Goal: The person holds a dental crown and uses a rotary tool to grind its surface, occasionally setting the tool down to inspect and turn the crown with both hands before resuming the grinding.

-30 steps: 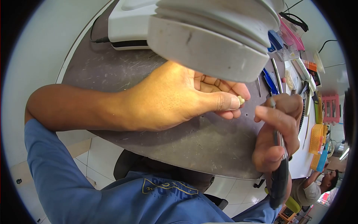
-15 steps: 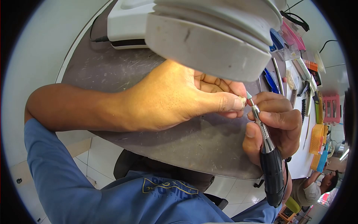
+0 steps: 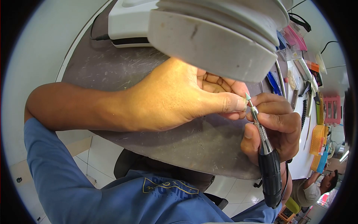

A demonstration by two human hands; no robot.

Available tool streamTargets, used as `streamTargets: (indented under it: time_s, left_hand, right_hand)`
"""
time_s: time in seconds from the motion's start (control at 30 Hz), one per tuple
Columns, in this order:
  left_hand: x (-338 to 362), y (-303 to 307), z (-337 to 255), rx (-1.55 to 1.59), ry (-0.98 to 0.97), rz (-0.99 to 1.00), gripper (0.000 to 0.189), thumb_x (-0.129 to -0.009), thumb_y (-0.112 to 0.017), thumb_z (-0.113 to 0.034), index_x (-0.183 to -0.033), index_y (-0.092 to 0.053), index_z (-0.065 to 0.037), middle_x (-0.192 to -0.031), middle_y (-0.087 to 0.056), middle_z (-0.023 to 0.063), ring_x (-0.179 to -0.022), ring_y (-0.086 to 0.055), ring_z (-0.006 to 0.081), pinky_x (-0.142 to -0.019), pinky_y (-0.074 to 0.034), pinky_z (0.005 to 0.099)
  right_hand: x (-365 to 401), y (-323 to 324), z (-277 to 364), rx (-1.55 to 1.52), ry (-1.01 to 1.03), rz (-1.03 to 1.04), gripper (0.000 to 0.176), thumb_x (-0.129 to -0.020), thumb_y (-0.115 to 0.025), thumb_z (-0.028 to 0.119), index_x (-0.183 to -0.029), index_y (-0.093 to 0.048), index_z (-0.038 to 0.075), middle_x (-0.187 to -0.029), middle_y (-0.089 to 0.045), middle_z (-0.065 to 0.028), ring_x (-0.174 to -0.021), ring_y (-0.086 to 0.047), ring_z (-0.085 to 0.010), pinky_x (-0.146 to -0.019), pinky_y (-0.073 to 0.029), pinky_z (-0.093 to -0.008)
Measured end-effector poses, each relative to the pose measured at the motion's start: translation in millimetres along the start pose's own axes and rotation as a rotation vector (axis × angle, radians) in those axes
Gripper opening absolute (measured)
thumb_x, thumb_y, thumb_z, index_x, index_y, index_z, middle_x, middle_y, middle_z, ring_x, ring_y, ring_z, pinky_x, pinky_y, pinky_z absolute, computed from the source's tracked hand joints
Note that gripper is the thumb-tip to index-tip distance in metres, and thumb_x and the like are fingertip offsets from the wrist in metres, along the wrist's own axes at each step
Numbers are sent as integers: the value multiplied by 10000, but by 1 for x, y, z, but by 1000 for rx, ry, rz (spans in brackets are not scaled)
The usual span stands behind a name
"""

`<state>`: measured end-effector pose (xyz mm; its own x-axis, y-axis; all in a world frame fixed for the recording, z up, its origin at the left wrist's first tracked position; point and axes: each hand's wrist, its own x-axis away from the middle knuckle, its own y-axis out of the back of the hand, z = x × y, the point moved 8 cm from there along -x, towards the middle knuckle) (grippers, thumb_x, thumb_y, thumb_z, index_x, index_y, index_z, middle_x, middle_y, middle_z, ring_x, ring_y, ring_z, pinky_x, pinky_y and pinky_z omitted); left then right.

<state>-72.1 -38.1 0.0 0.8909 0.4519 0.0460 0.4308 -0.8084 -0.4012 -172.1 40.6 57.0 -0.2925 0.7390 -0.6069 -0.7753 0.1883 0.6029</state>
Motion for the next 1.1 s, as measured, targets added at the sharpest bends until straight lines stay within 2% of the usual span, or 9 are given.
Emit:
streamTargets:
  time_s: [1.1]
  left_hand:
    - [1,0,1,-19,9,10,182,-931,-598,-89,-1071,-566,22,-1031,-643,106,-968,-641,123,-883,-524,231]
  right_hand:
    - [0,-2,0,-16,27,14,260,-839,-679,63,-1022,-497,28,-867,-595,-120,-904,-607,-271,-797,-474,-345]
